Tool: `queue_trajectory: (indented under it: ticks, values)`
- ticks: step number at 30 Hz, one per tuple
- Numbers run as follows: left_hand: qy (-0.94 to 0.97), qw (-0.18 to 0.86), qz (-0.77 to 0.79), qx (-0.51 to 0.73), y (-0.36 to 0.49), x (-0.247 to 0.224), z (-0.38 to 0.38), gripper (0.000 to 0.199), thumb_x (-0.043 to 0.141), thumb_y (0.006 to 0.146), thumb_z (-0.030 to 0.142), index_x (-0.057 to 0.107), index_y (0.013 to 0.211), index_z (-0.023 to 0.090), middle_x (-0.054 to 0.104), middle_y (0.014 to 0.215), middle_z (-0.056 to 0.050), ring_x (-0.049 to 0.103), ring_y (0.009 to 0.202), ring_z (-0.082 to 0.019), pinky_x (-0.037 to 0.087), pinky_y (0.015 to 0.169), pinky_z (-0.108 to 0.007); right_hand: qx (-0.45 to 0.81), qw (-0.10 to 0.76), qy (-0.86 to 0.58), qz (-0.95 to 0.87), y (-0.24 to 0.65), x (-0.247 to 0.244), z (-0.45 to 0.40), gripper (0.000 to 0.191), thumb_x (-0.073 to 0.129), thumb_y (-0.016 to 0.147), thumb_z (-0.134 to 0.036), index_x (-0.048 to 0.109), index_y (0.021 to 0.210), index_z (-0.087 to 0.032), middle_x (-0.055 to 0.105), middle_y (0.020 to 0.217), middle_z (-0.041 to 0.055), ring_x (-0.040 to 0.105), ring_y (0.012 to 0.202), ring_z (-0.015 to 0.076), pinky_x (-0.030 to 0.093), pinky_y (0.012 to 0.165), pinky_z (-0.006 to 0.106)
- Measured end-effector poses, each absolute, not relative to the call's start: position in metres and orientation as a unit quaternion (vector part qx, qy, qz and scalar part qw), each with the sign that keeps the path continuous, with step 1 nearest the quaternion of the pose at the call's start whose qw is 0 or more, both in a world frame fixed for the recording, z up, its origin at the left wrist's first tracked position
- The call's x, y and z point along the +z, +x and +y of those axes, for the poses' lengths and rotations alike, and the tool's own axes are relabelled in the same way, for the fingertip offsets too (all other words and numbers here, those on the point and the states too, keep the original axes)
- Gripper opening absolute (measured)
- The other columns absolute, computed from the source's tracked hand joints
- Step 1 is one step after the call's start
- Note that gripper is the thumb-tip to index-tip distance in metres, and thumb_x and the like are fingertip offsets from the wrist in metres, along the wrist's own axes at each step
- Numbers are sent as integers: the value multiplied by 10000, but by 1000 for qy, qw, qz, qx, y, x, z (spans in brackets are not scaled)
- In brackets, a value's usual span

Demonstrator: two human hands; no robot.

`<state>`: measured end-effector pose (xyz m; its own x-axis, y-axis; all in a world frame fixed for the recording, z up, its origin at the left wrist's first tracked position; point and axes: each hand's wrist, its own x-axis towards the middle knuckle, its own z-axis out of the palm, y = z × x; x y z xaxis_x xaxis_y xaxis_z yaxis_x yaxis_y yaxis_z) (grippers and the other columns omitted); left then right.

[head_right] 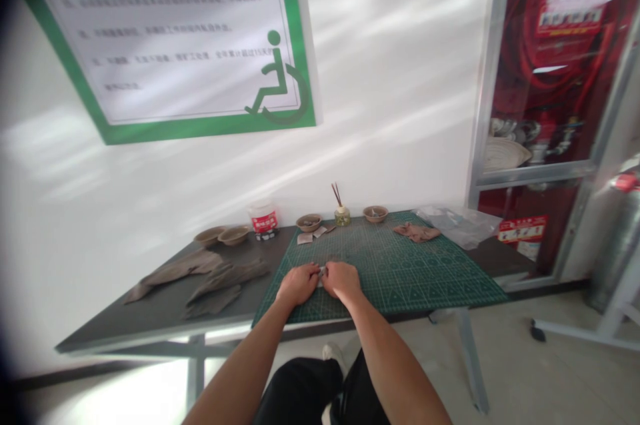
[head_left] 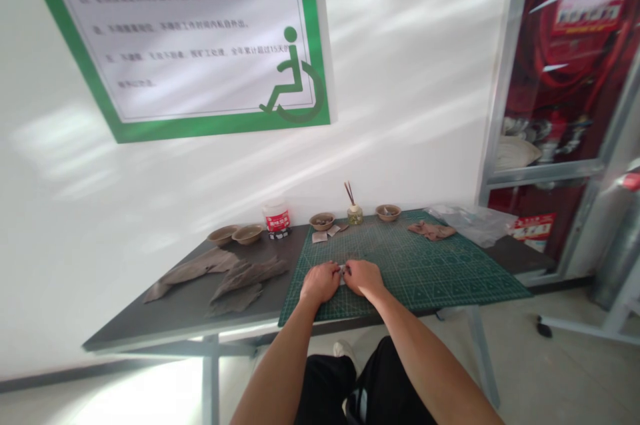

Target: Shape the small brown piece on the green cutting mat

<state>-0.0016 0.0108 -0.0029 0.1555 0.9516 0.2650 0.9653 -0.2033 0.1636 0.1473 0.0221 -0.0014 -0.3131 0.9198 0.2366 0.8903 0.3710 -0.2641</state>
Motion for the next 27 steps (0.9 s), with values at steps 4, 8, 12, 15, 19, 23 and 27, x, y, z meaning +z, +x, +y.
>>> queue_trajectory:
  ticks: [4, 8, 12, 15, 19, 23, 27]
  values:
    - [-756, 26, -636, -150, -2, -4, 12, 333, 367, 808, 340, 584, 1057, 296, 531, 1201, 8, 442, 1137, -175, 328, 955, -287, 38, 182, -561, -806, 147, -2, 23, 302, 354, 826, -361, 585, 955, -215, 630, 895, 73, 564, 871, 191, 361, 710, 280]
    - [-758, 30, -636, -141, -2, -4, 13, 335, 367, 808, 330, 577, 1068, 306, 526, 1208, 19, 440, 1140, -172, 331, 953, -282, 39, 182, -581, -792, 146, -3, 24, 333, 308, 854, -347, 585, 961, -195, 628, 896, 96, 566, 866, 189, 360, 712, 281]
    - [-757, 24, -638, -139, 0, -2, 11, 335, 365, 809, 319, 580, 1065, 300, 524, 1210, 19, 426, 1153, -173, 327, 957, -287, 38, 178, -579, -795, 146, -3, 25, 362, 280, 866, -367, 595, 942, -206, 627, 916, 93, 561, 878, 186, 357, 722, 282]
    - [-759, 28, -635, -144, -1, -2, 11, 332, 348, 816, 330, 593, 1040, 301, 530, 1203, 17, 443, 1137, -179, 343, 939, -292, 39, 178, -558, -810, 146, -2, 25, 355, 294, 857, -383, 602, 937, -227, 628, 929, 73, 555, 888, 182, 354, 725, 274]
    - [-761, 41, -631, -148, -2, -5, 13, 333, 339, 819, 335, 600, 1024, 301, 545, 1184, 14, 451, 1129, -175, 353, 923, -283, 44, 180, -540, -821, 147, -2, 26, 326, 337, 830, -388, 611, 917, -233, 633, 916, 54, 554, 883, 175, 352, 718, 258]
    - [-761, 48, -629, -152, -3, -6, 15, 331, 349, 814, 325, 599, 1029, 301, 545, 1184, 14, 465, 1114, -173, 359, 918, -278, 47, 187, -543, -817, 147, -5, 26, 309, 378, 808, -388, 609, 935, -226, 635, 898, 58, 555, 878, 178, 350, 719, 257]
    - [-757, 36, -636, -146, -2, -4, 13, 335, 358, 810, 326, 587, 1053, 301, 533, 1199, 12, 455, 1125, -178, 353, 926, -283, 34, 198, -565, -800, 146, -7, 27, 326, 346, 828, -368, 601, 947, -203, 635, 889, 80, 562, 864, 186, 352, 711, 269]
